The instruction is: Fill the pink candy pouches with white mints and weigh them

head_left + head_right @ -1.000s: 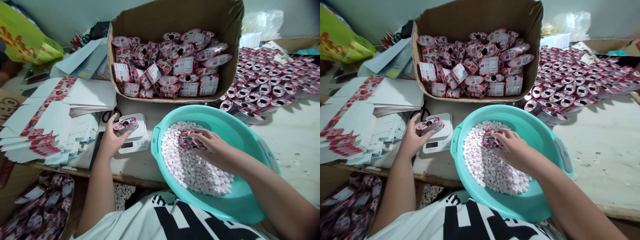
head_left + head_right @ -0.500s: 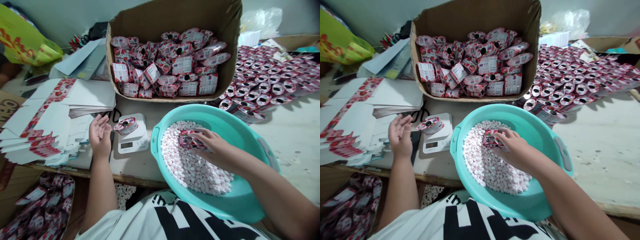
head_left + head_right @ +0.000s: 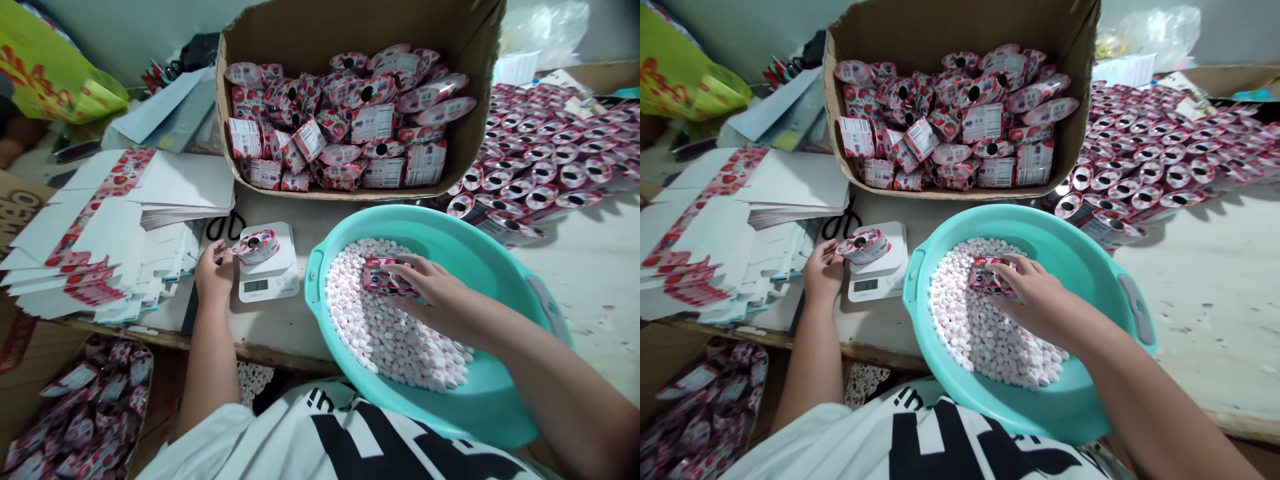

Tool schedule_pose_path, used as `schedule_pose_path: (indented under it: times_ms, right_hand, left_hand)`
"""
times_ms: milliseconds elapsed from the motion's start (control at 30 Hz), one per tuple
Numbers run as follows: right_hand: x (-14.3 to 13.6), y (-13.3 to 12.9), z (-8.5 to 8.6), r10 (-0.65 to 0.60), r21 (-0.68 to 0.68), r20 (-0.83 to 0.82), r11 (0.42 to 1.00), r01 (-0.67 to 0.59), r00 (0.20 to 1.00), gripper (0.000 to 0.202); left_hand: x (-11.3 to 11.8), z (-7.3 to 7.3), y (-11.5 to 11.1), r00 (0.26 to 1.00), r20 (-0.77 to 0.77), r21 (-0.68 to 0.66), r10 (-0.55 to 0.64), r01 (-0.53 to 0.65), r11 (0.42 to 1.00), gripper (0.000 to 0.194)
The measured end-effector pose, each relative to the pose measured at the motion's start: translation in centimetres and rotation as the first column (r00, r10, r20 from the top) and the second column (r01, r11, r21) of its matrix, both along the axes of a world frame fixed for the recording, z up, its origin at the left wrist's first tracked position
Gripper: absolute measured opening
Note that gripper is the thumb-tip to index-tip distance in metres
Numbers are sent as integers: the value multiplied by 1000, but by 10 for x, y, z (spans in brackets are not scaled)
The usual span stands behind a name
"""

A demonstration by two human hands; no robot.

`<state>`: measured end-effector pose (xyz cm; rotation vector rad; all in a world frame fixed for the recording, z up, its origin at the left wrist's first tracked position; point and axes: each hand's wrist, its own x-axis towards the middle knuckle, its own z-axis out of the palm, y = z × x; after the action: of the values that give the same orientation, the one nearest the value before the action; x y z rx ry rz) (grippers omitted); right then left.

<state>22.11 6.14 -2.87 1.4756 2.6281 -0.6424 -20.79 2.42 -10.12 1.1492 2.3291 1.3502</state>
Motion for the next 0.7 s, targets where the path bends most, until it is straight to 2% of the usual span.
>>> schedule_pose_path:
  times_ms: [300, 467, 700]
  right_hand:
    - [-2, 1, 0, -2, 1, 18, 1000, 2, 1000, 53]
    - [-3, 1, 0, -10, 4, -12, 1000, 11, 1000, 54]
    - [5, 0, -16, -1, 77, -77, 997, 7, 997, 53]
  left_hand:
    - [4, 6, -3, 998, -53, -102, 15, -21, 995, 42]
    - [6, 8, -2, 998, -49, -116, 37, -42, 992, 44]
    - [7, 10, -1, 997, -31, -88, 68, -71, 994, 40]
